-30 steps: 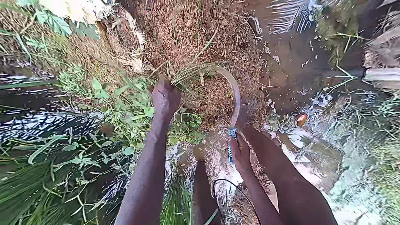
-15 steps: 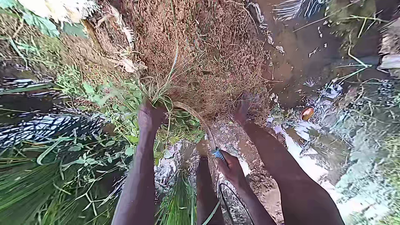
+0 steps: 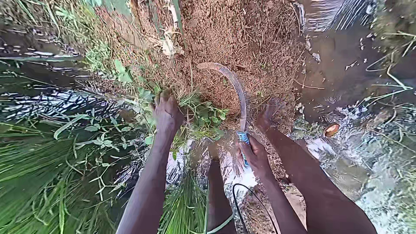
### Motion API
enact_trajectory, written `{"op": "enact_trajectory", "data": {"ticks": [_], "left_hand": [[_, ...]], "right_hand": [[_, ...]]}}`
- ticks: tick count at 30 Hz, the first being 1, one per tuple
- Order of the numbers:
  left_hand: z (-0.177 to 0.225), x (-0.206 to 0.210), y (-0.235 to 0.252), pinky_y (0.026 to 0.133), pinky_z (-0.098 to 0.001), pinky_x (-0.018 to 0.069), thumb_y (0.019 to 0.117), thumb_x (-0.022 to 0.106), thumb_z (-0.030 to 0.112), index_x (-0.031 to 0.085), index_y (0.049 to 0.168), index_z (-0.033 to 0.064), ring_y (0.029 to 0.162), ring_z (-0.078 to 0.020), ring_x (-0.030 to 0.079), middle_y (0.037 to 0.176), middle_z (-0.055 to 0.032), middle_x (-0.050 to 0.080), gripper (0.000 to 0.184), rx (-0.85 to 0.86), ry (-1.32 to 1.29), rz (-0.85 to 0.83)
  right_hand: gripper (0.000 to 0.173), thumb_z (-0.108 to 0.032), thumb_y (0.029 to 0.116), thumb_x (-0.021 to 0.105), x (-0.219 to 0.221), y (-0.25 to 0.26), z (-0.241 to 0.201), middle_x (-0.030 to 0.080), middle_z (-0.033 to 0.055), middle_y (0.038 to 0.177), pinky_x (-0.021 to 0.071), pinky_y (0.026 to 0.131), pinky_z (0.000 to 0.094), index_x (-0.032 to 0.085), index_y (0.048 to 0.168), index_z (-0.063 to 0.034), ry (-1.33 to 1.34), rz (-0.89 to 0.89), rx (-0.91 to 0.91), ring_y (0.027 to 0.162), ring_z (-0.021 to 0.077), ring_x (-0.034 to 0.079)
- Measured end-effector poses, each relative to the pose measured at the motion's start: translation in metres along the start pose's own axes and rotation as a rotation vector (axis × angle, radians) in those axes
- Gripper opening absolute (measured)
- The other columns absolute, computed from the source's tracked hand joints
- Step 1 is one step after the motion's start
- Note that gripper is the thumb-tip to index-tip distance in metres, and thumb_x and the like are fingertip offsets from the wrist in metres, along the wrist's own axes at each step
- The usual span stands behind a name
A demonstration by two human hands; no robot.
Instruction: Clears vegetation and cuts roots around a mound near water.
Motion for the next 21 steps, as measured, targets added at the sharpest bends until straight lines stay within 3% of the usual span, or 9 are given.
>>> {"op": "enact_trajectory", "data": {"ticks": [3,6,9,12,16,18,21], "left_hand": [[0.03,0.015,0.036,0.115,-0.0764,0.0158,0.083,0.076,0.019,0.052,0.14,-0.0041,0.147,-0.0566,0.025,0.156,-0.034,0.036,0.066,0.15,0.06,0.03],[0.018,0.034,0.05,0.114,-0.0754,0.0192,0.0807,0.079,0.028,0.042,0.15,-0.0016,0.147,-0.0557,0.027,0.158,-0.0332,0.033,0.084,0.061,0.105,0.007],[0.005,0.034,0.042,0.104,-0.0763,0.0323,0.0797,0.079,0.027,0.045,0.145,-0.0032,0.135,-0.0581,0.041,0.147,-0.0364,0.043,0.079,-0.045,0.083,0.036],[-0.003,0.029,0.043,0.1,-0.0768,0.0349,0.0804,0.079,0.024,0.049,0.14,-0.0085,0.129,-0.0596,0.045,0.139,-0.0388,0.048,0.074,-0.135,0.07,0.028],[-0.01,0.034,0.034,0.099,-0.0725,0.0404,0.0887,0.073,0.03,0.053,0.133,-0.0113,0.122,-0.0554,0.055,0.142,-0.0373,0.047,0.064,-0.244,0.118,-0.071],[-0.016,0.038,0.025,0.098,-0.0727,0.0404,0.0923,0.07,0.03,0.056,0.129,-0.011,0.119,-0.0558,0.057,0.135,-0.0378,0.053,0.057,-0.285,0.083,-0.105],[-0.018,0.038,0.018,0.096,-0.072,0.0423,0.0967,0.064,0.025,0.059,0.118,-0.0093,0.109,-0.0534,0.064,0.112,-0.0355,0.065,0.041,-0.31,0.111,-0.16]], "right_hand": [[0.034,-0.021,0.1005,0.055,0.002,0.01,-0.004,0.07,0.0028,0.084,0.057,0.06,0.0247,0.065,0.12,0.0056,-0.087,-0.02,-0.053,0.064,0.0055,0.064],[0.037,-0.025,0.1014,0.053,0.005,0.023,-0.007,0.069,0.0015,0.081,0.0556,0.057,0.0249,0.065,0.122,0.0028,-0.106,-0.058,-0.044,0.061,0.0064,0.062],[0.04,-0.031,0.1026,0.05,0.006,0.04,-0.01,0.068,0.0017,0.079,0.0546,0.056,0.0262,0.065,0.123,-0.0001,-0.136,-0.109,-0.035,0.059,0.0073,0.061],[0.041,-0.035,0.1027,0.051,0.007,0.054,-0.008,0.068,0.0032,0.081,0.0563,0.058,0.031,0.066,0.124,-0.004,-0.216,-0.155,-0.009,0.06,0.0107,0.063],[0.04,-0.037,0.1034,0.051,0.008,0.065,-0.008,0.067,0.0058,0.078,0.0557,0.061,0.0369,0.065,0.126,-0.007,-0.336,-0.173,-0.006,0.061,0.0147,0.062],[0.041,-0.036,0.1043,0.052,0.01,0.073,-0.017,0.066,0.009,0.077,0.0546,0.062,0.0407,0.064,0.129,-0.0059,-0.392,-0.175,-0.039,0.062,0.0183,0.062],[0.041,-0.035,0.1069,0.05,0.024,0.101,-0.032,0.067,0.0137,0.082,0.0551,0.067,0.0478,0.063,0.129,-0.0036,-0.528,-0.209,-0.122,0.069,0.0259,0.066]]}}
Point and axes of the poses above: each hand's wrist, its own y-axis towards the middle knuckle, its own x-axis out of the palm, z = x × y, the point moved 8 cm from there along y, towards the middle knuckle
